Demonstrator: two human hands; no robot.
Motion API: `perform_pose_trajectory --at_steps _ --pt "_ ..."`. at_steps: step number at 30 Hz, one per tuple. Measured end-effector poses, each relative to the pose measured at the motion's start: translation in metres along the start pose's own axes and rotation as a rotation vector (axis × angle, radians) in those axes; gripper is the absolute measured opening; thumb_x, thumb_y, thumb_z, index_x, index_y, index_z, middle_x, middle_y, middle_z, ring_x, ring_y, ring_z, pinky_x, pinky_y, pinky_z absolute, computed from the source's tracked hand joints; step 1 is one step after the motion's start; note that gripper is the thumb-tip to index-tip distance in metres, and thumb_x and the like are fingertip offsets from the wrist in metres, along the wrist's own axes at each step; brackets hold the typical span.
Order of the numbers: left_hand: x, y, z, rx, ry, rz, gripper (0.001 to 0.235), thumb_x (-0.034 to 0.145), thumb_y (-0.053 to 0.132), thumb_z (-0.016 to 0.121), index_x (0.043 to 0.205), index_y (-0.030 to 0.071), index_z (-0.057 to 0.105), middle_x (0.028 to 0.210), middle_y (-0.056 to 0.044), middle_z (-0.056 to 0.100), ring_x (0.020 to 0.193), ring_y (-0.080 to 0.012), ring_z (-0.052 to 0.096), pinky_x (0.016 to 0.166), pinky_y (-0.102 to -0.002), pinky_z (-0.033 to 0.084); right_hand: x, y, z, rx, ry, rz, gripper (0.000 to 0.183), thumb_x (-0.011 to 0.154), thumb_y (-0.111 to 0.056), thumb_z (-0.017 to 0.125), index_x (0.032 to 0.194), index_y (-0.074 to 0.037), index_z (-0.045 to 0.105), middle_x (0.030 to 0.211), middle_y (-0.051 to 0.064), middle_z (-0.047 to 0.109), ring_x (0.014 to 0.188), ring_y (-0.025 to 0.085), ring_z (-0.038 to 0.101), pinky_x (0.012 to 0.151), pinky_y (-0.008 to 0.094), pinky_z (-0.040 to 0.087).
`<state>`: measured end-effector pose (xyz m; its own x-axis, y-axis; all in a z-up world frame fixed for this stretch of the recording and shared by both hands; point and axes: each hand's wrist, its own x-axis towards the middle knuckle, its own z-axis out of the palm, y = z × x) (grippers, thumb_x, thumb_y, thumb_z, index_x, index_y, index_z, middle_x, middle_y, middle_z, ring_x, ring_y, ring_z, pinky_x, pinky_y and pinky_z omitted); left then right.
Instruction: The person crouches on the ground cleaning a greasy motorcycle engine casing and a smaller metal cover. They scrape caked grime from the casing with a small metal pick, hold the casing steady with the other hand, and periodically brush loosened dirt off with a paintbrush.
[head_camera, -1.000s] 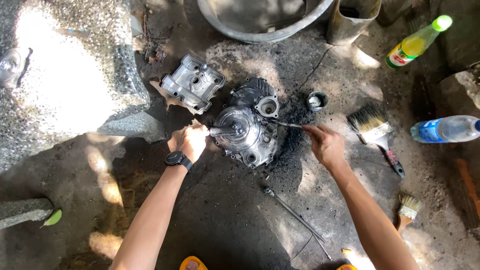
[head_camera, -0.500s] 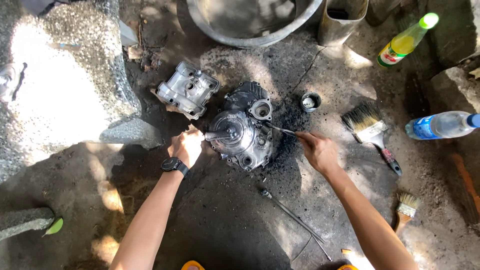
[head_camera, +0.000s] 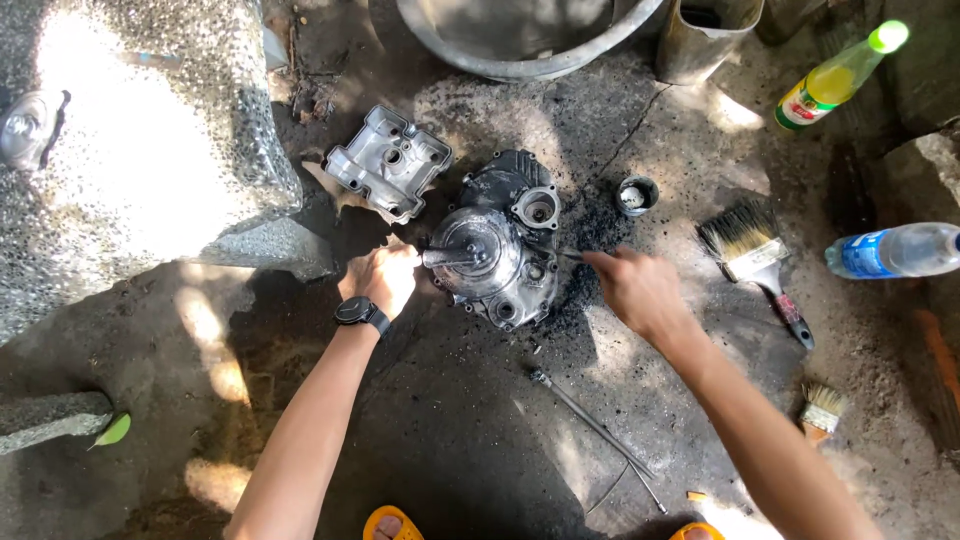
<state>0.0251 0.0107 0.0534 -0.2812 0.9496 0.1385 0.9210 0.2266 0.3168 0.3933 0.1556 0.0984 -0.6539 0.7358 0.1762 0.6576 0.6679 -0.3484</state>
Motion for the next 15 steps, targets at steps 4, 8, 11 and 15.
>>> perform_pose_trajectory --at_steps 4,8,11,15 --pt "0.004 0.001 -0.006 0.037 -0.058 -0.042 0.017 0.087 0.021 0.055 0.092 0.015 0.071 0.087 -0.009 0.073 0.082 -0.0318 0.069 0.067 -0.043 0.054 0.050 -0.022 -0.007 -0.382 -0.289 -0.089 0.028 0.108 -0.012 0.048 0.101 -0.011 0.076 0.070 0.008 0.065 0.046 0.013 0.048 0.037 0.031 0.040" --pt "-0.001 -0.025 0.029 -0.343 0.021 -0.033 0.015 0.090 0.021 0.055 0.093 0.015 0.068 0.092 -0.009 0.072 0.087 -0.0305 0.070 0.073 -0.042 0.054 0.088 -0.029 -0.007 -0.565 -0.450 -0.155 0.031 0.107 -0.013 0.049 0.085 -0.008 0.070 0.067 0.004 0.062 0.051 0.012 0.048 0.047 0.031 0.041" --pt "0.002 -0.016 0.030 -0.400 0.073 -0.020 0.013 0.089 0.018 0.055 0.091 0.014 0.068 0.091 -0.011 0.073 0.088 -0.0313 0.070 0.075 -0.044 0.054 0.100 -0.040 -0.008 -0.664 -0.429 -0.285 0.023 0.101 -0.013 0.053 0.083 -0.011 0.067 0.067 0.004 0.054 0.054 0.013 0.045 0.052 0.033 0.045" --pt "0.003 -0.028 0.052 -0.192 0.125 0.112 0.012 0.087 0.008 0.057 0.090 0.009 0.069 0.085 -0.017 0.071 0.085 -0.0372 0.068 0.075 -0.047 0.053 0.106 -0.057 -0.013 -0.771 -0.530 -0.294 0.023 0.105 -0.016 0.050 0.088 -0.009 0.064 0.064 0.001 0.050 0.055 0.013 0.045 0.051 0.031 0.049"
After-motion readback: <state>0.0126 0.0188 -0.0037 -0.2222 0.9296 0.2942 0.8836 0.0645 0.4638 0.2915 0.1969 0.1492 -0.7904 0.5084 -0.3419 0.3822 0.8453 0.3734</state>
